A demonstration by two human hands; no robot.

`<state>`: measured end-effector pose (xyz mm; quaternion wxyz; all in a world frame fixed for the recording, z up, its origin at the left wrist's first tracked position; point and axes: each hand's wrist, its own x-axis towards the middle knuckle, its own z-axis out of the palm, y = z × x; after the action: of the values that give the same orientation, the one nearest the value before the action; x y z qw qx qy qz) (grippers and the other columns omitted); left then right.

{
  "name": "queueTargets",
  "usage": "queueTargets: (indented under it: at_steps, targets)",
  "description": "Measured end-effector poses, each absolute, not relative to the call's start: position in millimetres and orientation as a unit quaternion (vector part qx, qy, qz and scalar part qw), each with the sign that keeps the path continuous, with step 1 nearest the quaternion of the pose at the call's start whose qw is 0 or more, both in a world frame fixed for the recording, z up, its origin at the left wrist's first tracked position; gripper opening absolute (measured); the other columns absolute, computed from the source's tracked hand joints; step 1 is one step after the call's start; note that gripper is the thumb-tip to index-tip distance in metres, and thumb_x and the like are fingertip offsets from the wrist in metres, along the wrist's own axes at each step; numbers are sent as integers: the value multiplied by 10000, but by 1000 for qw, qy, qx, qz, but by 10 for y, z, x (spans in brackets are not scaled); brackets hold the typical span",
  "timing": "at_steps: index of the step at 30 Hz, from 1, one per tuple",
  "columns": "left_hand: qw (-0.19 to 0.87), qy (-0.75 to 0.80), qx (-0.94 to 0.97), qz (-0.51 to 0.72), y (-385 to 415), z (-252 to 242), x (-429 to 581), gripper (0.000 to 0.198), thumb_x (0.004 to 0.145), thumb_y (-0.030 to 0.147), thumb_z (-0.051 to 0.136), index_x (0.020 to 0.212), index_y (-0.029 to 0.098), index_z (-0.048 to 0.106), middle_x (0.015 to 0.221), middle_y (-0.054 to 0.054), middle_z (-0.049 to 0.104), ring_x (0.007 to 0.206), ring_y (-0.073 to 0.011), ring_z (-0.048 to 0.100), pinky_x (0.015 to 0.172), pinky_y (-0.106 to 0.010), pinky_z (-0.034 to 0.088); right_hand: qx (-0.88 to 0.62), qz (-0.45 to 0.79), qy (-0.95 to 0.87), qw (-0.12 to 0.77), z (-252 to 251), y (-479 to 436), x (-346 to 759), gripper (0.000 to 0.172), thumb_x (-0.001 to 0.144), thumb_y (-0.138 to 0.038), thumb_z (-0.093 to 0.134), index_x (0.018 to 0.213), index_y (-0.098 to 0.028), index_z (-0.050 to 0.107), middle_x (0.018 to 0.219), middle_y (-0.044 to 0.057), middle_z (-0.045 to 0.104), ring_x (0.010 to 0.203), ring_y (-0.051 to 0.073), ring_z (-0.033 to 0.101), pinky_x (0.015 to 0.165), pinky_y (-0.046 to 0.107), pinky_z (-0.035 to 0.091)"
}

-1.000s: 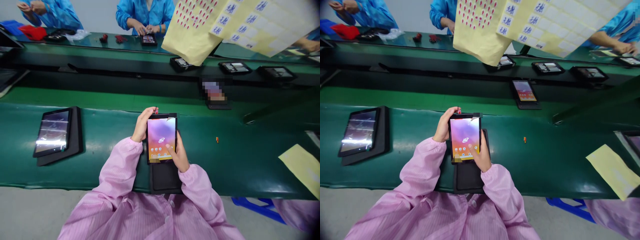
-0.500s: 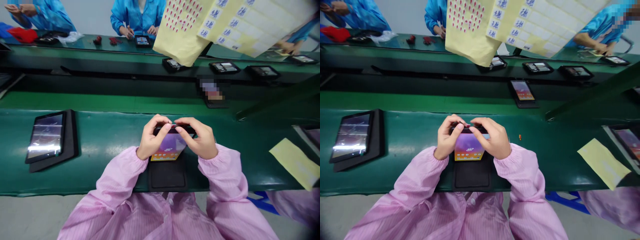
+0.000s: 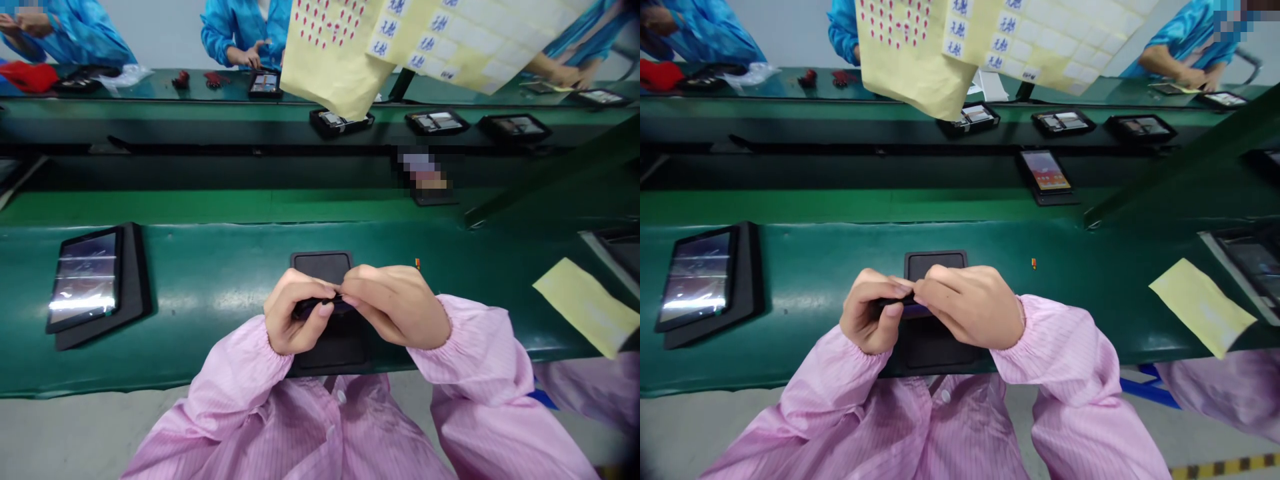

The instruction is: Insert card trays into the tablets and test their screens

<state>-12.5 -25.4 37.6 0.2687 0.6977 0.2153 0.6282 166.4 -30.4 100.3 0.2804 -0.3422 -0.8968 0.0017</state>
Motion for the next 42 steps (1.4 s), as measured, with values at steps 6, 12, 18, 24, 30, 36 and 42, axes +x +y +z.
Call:
queueTargets:
  at_steps: [6,12,18,24,30,36,42]
  targets:
    - [254,218,692,640,-263,341,-97,228,881,170,567,1095,239,603,831,-42,634,755,-147,643,667,-285,603,-335,-8,-889,312,954,-313,1657,251,992,-240,368,866,-233,585,710,-31,670,594,85,605,534,209,423]
    - [252,202,691,647,-245,346,-83,198,871,148,575,1062,184,613,824,-51,623,746,-144,646,649,-275,601,-309,-6,-901,303,933,-308,1675,291,983,-156,336,883,-192,607,712,-17,678,599,96,615,555,211,451]
    - [248,200,704,634,-232,373,-95,194,857,100,576,1045,138,599,862,-44,597,786,-134,665,695,-263,599,-353,54,-869,342,982,-284,1693,338,1006,-431,346,979,-181,571,844,8,702,745,87,658,597,178,452]
    - [213,210,705,642,-225,361,-89,180,843,122,603,1021,148,609,832,-39,612,764,-121,626,686,-234,585,-347,-3,-891,291,963,-303,1681,283,1014,-242,326,938,-196,594,782,-11,674,663,97,588,533,215,384]
    - [201,206,697,656,-209,342,-69,161,852,145,594,1012,150,616,806,-31,610,738,-114,609,642,-215,570,-328,-35,-905,269,958,-312,1656,348,1017,-184,263,893,-206,588,758,-25,670,625,91,546,506,229,331]
    - [210,222,697,648,-217,324,-72,176,848,151,599,1023,165,614,854,-30,631,743,-110,609,676,-233,574,-364,26,-886,285,980,-307,1670,274,1028,-328,311,981,-198,548,818,-22,674,695,96,592,502,239,330]
    - [191,242,698,646,-211,348,-70,135,865,194,595,999,184,609,813,-16,619,721,-108,605,634,-224,557,-342,-24,-901,266,953,-293,1666,252,1015,-220,311,958,-205,557,777,-24,670,645,112,546,460,260,260]
